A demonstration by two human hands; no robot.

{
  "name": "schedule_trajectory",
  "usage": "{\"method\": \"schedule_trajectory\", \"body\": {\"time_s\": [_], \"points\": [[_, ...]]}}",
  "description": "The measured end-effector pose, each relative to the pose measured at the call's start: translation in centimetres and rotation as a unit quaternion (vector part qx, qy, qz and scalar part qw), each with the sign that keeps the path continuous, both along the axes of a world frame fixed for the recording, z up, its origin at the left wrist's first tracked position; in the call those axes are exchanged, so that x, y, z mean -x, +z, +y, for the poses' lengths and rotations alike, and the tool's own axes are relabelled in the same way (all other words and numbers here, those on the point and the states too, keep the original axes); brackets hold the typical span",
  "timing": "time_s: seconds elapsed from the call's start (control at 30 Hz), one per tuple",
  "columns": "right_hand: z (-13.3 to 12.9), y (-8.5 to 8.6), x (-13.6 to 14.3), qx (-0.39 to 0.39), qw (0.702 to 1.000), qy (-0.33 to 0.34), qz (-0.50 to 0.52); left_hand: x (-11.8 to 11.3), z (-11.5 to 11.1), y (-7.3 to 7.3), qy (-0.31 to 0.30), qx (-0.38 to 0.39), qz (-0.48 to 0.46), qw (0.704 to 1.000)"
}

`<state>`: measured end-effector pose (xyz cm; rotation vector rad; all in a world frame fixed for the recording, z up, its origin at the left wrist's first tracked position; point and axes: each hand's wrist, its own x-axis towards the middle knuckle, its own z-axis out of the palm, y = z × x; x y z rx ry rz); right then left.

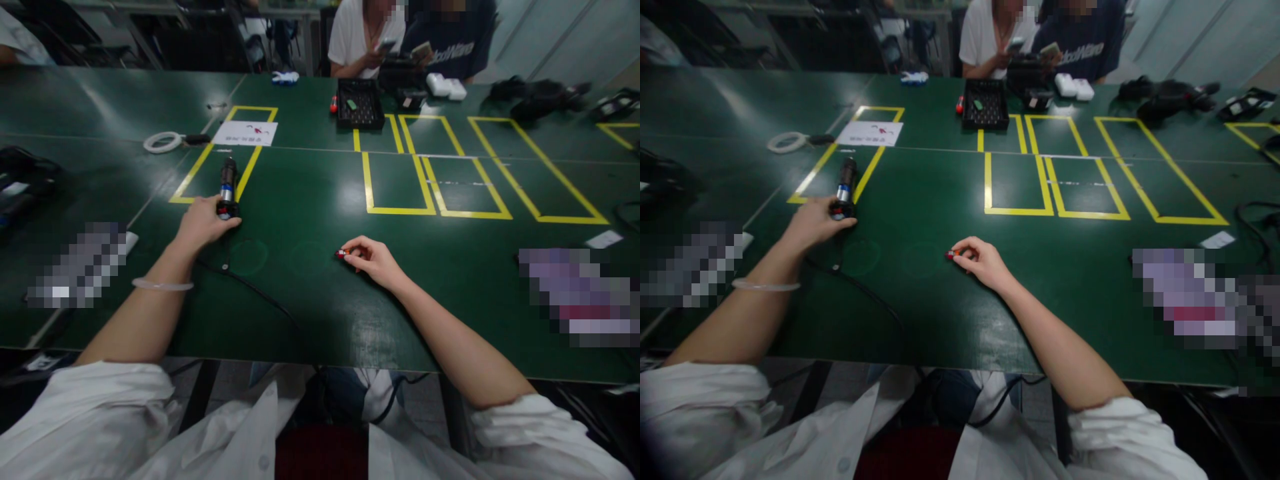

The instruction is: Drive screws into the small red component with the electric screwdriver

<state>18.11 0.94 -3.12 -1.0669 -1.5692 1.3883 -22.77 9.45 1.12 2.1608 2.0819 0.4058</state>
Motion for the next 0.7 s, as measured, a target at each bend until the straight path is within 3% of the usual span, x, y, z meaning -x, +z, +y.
{"method": "schedule_trajectory", "body": {"time_s": [0.1,0.3,0.47,0.7], "points": [[0.1,0.0,0.0,-0.004,1.0,0.009,-0.001,-3.8,-2.1,0.1,0.016,0.011,0.022,1.0],[0.0,0.0,0.1,-0.035,0.999,0.004,0.025,-11.3,-5.9,0.2,-0.071,0.017,0.035,0.997],[-0.2,0.1,0.1,-0.116,0.992,0.001,-0.043,-16.9,-8.3,0.6,-0.139,0.028,0.043,0.989],[-0.5,0.3,0.0,-0.24,0.96,-0.004,-0.142,-20.5,-10.0,0.5,-0.191,0.031,0.037,0.98]]}}
